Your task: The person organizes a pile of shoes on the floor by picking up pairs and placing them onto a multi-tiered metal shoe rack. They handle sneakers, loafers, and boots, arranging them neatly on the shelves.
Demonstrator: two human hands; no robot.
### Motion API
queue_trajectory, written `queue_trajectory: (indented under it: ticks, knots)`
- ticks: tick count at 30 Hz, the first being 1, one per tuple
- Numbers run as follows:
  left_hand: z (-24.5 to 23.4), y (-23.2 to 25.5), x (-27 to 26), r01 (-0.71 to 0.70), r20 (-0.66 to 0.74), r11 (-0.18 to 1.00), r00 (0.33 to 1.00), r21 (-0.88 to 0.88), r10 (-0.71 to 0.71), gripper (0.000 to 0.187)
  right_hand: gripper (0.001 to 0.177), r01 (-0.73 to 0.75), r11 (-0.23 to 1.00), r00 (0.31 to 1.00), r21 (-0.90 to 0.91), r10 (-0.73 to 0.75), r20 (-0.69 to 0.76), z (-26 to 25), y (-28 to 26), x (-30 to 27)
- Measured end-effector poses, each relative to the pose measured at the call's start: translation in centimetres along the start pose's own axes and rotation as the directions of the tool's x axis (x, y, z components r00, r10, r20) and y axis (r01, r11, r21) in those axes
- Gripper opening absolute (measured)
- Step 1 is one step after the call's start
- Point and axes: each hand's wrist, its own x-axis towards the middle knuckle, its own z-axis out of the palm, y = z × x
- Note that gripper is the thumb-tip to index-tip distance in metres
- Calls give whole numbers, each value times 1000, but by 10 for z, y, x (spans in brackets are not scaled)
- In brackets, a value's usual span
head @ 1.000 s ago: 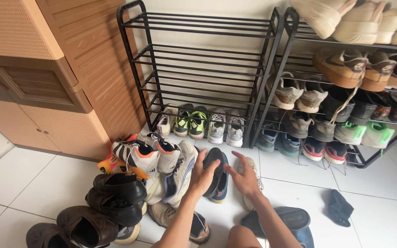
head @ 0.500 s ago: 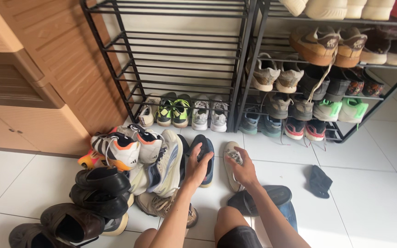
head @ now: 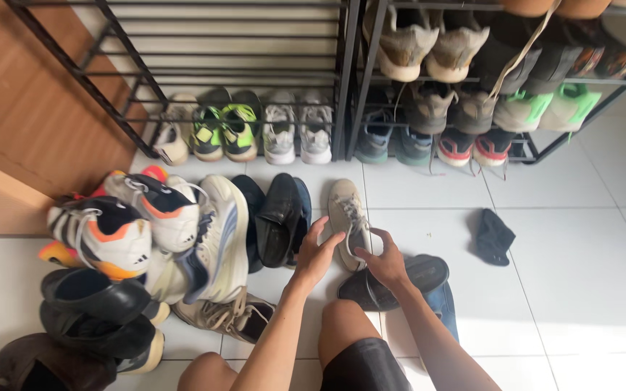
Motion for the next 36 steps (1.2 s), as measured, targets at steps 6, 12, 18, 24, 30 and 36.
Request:
queue_trajectory:
  ticks: [6,12,18,24,30,36]
  knots:
    - [27,-34,26,82,89,997,993,5,-82,71,84,-92,992,983,-87,105,148,30,51,30]
    - [46,-76,47,135,93,990,986,31,-137,73,76,162,979,985,-120,-153,79,57,75,44]
    - [56,-106,59,215,107,977,971,-17,-212,74,65,-71,953,987,-295,109,116,62,69,49]
    - [56,-113,65,201,91,979,976,-22,-199,74,21,187,902,982,-389,-173,72,65,65,45]
    - [47,-99,64,231,68,973,971,-5,-230,85,29,159,949,982,-272,-180,-52,55,48,29]
    - [40,-78,52,210,55,977,976,29,-211,106,24,149,975,981,-163,-166,-102,34,13,-16]
